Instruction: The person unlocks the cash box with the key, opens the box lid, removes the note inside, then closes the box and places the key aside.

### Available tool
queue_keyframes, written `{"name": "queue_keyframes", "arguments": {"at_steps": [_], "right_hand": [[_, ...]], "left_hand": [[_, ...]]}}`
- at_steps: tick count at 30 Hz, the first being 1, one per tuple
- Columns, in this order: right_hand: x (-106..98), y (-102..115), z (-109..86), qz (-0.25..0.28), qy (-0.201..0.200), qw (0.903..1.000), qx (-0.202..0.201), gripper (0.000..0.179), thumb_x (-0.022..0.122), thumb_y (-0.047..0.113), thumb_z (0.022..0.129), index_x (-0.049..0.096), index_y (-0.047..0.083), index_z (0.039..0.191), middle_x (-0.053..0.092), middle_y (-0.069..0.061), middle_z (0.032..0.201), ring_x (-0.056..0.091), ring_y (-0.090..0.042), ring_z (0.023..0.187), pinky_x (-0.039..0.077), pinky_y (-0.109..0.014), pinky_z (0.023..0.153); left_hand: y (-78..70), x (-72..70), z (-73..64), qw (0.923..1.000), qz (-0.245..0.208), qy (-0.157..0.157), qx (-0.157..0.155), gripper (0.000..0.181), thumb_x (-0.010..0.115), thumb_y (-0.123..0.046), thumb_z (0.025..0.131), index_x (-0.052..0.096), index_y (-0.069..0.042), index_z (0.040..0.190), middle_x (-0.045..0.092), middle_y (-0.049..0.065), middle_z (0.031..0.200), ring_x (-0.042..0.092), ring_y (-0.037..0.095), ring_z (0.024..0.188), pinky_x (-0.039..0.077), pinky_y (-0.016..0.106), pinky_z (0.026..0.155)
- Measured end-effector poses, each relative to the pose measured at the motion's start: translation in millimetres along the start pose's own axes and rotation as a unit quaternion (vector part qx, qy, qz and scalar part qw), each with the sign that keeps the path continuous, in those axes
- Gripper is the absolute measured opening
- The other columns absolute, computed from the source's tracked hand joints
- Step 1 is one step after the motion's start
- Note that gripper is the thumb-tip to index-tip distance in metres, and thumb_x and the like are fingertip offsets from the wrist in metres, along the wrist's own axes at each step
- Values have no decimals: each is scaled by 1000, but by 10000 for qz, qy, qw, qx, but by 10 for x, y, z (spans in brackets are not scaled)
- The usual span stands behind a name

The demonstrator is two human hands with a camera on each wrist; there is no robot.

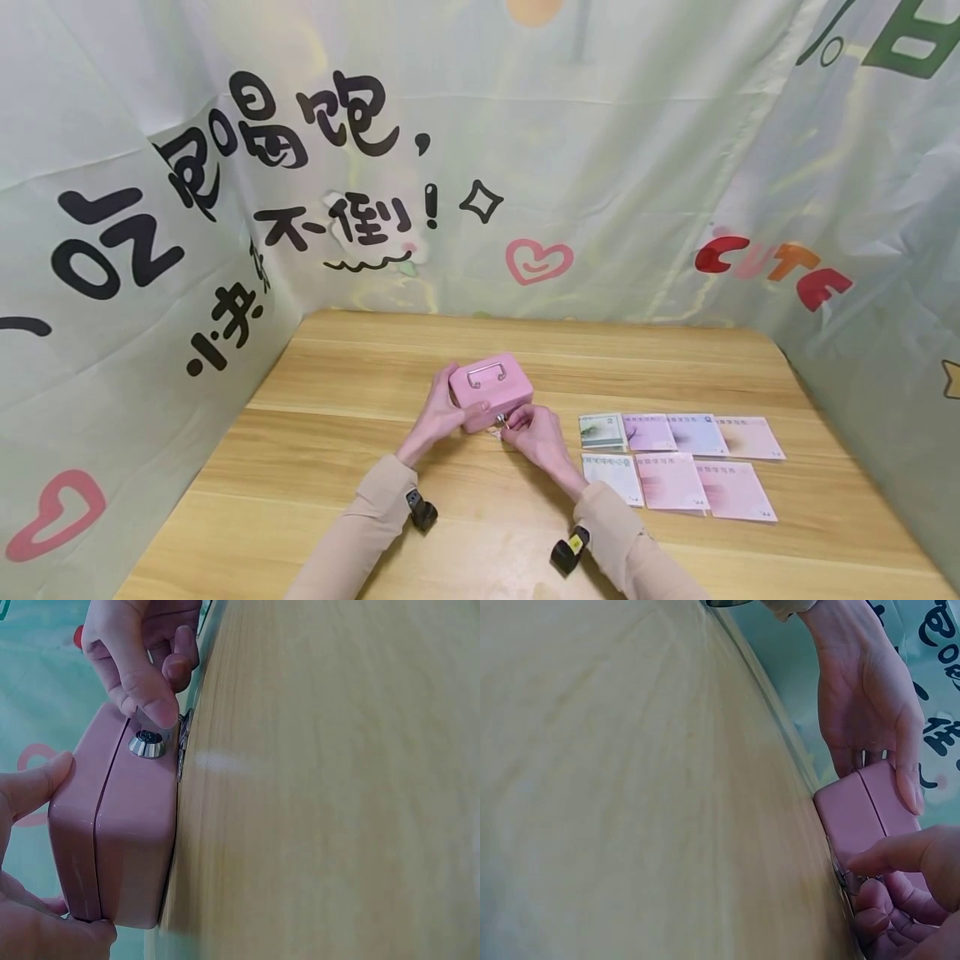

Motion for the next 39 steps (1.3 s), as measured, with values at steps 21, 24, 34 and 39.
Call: {"name": "queue_keyframes", "arguments": {"at_steps": [21,24,34,39], "right_hand": [[16,48,25,-395,-278,9984,-304,14,82,10,72,68,7,75,69,-2,70,55,-5,61,46,-16,56],[15,62,30,-535,-353,9970,-434,13,81,10,72,68,8,73,69,-1,69,54,-5,61,46,-17,57],[14,85,26,-666,-405,9945,-699,16,81,10,72,66,9,68,67,0,63,50,-5,57,39,-18,53],[15,92,21,-693,-448,9935,-786,17,81,8,72,64,9,67,66,0,62,50,-4,57,40,-17,54]], "left_hand": [[8,7,4,10000,13,-13,1,97,84,-13,76,27,10,151,36,31,152,36,46,143,22,56,127],[10,8,3,10000,4,-16,3,97,84,-13,77,27,10,151,36,32,152,36,47,143,22,57,127],[-2,9,-4,10000,-56,-9,-67,97,84,-14,77,27,8,152,35,30,153,35,45,145,21,56,128],[-6,1,-5,10000,3,-15,-37,97,84,-13,76,28,9,152,36,30,152,36,46,144,22,57,127]]}}
Point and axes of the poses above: each hand's wrist, its own z-axis towards the middle knuckle, its own x-axis out of the palm, y = z × x, the point moved 5 cm from there along z, towards the middle knuckle
